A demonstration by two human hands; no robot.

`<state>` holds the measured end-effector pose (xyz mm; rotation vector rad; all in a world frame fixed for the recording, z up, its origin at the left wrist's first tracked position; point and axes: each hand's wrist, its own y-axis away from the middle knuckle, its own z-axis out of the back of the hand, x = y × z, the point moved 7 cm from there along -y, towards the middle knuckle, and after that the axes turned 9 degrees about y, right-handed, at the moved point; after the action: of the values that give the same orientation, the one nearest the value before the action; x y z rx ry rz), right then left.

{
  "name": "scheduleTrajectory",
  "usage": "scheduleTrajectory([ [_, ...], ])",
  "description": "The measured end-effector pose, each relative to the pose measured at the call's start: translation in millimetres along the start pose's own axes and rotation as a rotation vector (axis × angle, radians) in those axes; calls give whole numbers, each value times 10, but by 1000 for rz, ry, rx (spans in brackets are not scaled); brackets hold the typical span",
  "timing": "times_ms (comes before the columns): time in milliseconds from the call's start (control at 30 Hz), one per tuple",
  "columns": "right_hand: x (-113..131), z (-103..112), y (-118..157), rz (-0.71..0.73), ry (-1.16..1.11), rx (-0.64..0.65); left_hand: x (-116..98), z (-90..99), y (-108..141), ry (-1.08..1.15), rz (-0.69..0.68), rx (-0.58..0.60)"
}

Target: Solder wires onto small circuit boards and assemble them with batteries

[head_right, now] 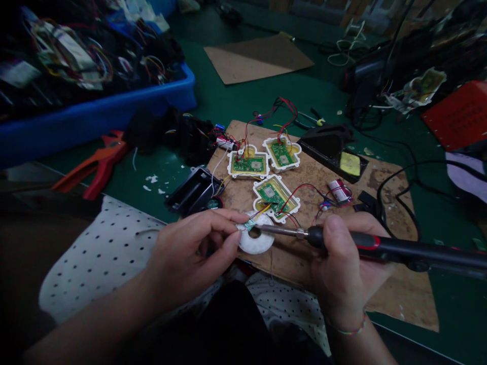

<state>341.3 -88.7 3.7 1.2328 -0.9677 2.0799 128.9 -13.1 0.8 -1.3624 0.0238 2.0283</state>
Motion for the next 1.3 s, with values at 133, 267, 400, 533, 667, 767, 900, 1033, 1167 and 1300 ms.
scheduleTrajectory([
  [133,28,3,26,-9,22,-70,12,-1,4,-12,-4,5],
  [267,29,2,18,15,82,-55,29,-13,14,-18,-4,18],
  [400,34,6,22,18,67,-77,34,-14,21,-25,-3,17],
  [533,33,0,30,-3,75,-79,35,-19,31,-21,-1,26],
  [667,26,-4,33,-1,71,-62,33,-19,29,-24,2,27],
  [767,12,-5,30,-2,67,-63,29,-23,23,-32,7,31],
  [900,1,5,25,4,68,-77,16,-19,19,-38,-7,26],
  [1033,16,8,16,42,66,-51,13,-19,17,-34,-18,20],
  [1167,18,17,16,56,66,-57,11,-26,12,-33,-33,11],
  [1300,17,15,25,98,49,-72,29,-35,21,-34,-22,22],
])
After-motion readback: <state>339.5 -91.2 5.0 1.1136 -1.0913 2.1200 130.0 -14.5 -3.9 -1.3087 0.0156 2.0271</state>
